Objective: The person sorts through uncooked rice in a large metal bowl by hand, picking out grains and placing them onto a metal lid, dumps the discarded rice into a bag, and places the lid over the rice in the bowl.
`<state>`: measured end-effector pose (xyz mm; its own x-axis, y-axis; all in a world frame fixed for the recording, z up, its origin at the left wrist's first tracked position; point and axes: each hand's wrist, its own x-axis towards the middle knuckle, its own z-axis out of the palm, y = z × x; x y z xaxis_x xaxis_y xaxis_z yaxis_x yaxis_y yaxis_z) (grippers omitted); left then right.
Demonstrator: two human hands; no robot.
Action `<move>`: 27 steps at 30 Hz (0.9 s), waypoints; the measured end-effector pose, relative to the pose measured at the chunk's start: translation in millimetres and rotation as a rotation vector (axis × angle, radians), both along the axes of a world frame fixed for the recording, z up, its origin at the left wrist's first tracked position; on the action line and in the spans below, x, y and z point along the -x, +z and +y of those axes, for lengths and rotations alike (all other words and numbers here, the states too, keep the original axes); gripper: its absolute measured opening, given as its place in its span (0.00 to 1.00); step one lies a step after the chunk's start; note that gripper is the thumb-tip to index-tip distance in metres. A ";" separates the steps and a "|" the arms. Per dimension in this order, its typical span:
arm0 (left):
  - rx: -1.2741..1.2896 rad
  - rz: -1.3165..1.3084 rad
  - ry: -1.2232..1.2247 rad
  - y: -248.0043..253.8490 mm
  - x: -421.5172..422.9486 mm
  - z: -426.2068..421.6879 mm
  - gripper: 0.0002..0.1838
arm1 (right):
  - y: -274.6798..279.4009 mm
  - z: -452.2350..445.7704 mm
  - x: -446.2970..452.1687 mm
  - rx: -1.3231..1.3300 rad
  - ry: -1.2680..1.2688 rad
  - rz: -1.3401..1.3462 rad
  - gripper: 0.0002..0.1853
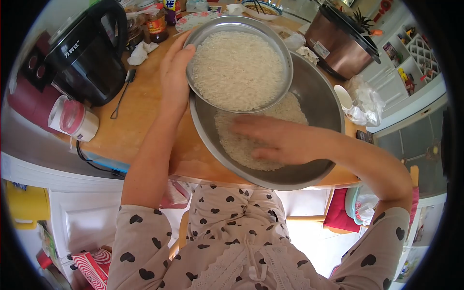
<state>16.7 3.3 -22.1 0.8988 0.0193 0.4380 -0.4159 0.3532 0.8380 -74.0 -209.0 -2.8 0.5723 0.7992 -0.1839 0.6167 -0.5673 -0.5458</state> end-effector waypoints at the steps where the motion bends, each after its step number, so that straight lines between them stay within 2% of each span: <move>1: 0.006 0.012 0.000 0.2 -0.4 -0.2 0.23 | -3.1 7.4 1.4 -0.022 0.035 -0.011 0.28; 5: -0.003 0.007 -0.029 -2.8 -3.1 1.6 0.24 | -12.2 7.2 5.9 -0.056 0.120 -0.045 0.26; 11: -0.019 -0.005 0.004 0.6 0.4 0.5 0.24 | 40.9 -29.0 -4.6 0.334 0.170 0.393 0.22; 14: -0.015 -0.009 0.004 -0.5 -0.5 -0.1 0.24 | 38.1 -51.2 -18.5 0.272 -0.103 0.006 0.17; 17: -0.018 -0.018 0.003 -3.1 -2.8 1.1 0.24 | 14.4 -69.5 -14.0 0.435 -0.375 -0.362 0.14; 20: -0.010 -0.010 0.002 -2.8 -3.0 0.4 0.23 | 8.6 -63.4 4.0 0.459 -0.317 -0.095 0.12; 23: -0.024 -0.030 0.011 -4.1 -2.5 1.3 0.23 | 41.5 -31.8 11.0 0.530 -0.133 0.270 0.12; 26: -0.031 -0.028 0.022 -3.8 -3.6 0.0 0.24 | 34.2 -28.1 -3.3 0.336 -0.233 0.109 0.14; 27: -0.033 -0.010 0.037 -1.9 -1.0 -1.1 0.24 | 28.5 -26.7 -6.3 0.340 -0.252 -0.065 0.15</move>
